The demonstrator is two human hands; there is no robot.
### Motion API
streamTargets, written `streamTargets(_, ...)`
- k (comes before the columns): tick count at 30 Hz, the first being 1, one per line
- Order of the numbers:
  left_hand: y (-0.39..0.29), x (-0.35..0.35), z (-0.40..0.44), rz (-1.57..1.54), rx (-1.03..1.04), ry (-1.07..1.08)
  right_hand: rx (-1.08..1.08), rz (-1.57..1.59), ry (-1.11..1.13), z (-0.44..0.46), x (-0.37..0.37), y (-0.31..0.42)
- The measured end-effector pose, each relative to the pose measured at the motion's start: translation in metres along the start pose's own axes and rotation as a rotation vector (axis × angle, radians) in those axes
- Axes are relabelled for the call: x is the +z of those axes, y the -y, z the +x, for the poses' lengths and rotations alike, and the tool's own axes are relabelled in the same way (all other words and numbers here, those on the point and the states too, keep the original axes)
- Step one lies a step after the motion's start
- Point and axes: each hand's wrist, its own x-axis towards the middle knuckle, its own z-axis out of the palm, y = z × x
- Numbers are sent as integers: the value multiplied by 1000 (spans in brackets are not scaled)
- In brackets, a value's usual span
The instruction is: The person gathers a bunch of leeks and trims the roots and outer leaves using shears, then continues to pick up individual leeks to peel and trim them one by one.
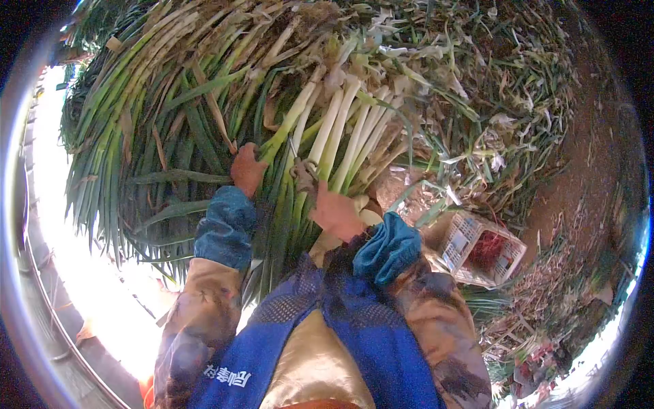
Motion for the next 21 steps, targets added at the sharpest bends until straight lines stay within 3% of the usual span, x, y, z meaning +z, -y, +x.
streamTargets(4, 12, 14, -15, 77, 132, -204, 20, 111, 156, -20, -14, 22)
streamTargets(7, 6, 18, -17, 233, 194, -260, -63, 82, 145, -12, 7, 17)
streamTargets(11, -4, 18, -14, 514, 316, -363, 109, 47, 23, 24, 6, 14)
streamTargets(17, -6, 32, 12, 563, 290, -279, 166, 113, 37, 13, -1, 21)
streamTargets(21, -11, 8, 9, 480, 154, 108, 132, 148, 87, -16, -12, 12)
